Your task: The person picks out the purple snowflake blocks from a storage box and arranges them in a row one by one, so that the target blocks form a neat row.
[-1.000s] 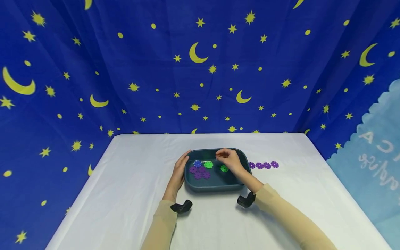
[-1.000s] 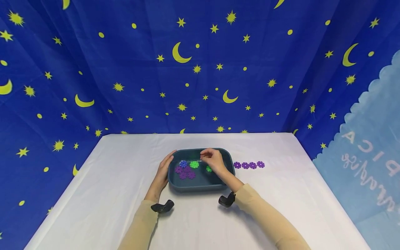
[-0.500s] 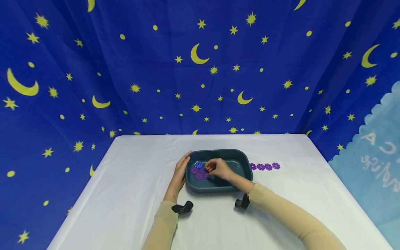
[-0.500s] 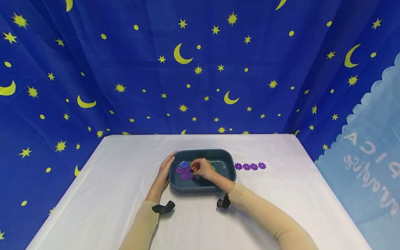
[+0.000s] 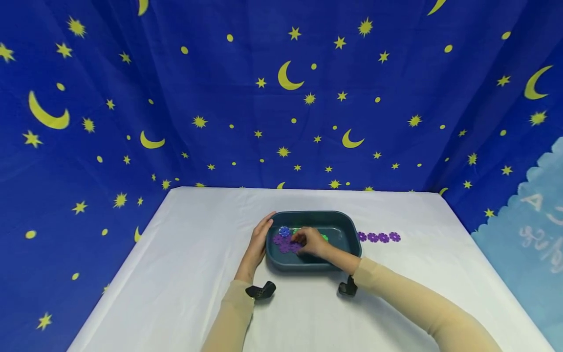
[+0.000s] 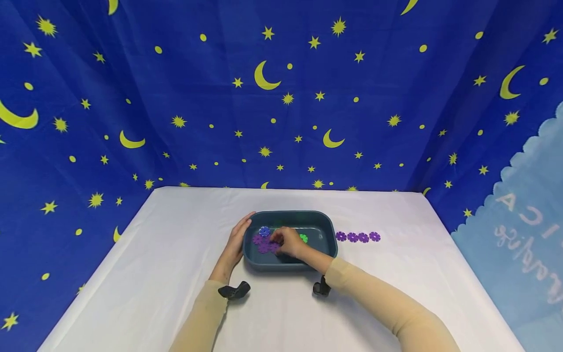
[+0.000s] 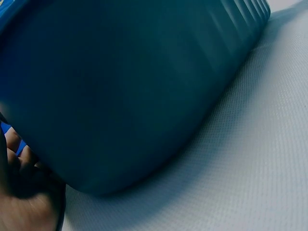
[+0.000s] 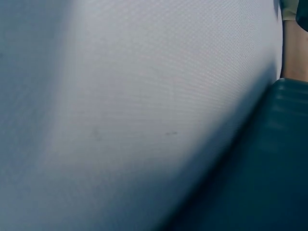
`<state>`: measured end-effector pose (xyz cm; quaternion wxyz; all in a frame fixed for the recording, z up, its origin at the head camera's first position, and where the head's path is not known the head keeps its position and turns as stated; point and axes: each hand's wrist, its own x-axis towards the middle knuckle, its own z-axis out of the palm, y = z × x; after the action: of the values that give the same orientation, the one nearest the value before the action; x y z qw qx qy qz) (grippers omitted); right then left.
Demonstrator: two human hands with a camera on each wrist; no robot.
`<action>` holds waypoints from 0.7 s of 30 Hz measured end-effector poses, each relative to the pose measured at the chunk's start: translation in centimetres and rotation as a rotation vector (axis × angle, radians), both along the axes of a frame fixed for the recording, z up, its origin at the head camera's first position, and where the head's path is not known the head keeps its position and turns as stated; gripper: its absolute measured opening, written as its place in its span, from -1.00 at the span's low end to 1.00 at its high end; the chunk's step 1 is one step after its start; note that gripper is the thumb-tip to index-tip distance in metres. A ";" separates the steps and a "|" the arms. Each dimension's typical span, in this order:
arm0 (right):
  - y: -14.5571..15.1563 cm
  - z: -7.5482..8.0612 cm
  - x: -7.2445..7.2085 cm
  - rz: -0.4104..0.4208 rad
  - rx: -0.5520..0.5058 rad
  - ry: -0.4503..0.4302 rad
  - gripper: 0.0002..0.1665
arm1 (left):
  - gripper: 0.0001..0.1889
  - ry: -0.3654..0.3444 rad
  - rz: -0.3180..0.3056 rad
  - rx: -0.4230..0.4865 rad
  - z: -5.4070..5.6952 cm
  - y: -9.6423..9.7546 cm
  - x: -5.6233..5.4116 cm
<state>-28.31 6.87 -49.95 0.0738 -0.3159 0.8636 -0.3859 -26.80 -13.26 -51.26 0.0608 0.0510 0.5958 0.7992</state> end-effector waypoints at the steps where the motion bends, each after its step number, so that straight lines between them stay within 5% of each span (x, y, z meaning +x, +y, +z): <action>1: 0.0 0.0 0.0 0.003 0.001 0.000 -0.59 | -0.50 0.001 -0.003 0.006 -0.2 0.0 -0.1; 7: 0.2 0.3 0.1 0.014 0.004 0.009 -0.60 | -0.47 0.005 0.023 0.022 -1.8 0.1 -0.9; 21: 0.4 0.5 0.3 -0.048 -0.026 -0.075 -0.66 | -0.50 0.004 0.005 0.009 0.1 0.1 0.2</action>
<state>-28.06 7.22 -49.44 0.0925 -0.2813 0.8626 -0.4103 -26.61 -13.14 -51.11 0.0574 0.0514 0.5923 0.8020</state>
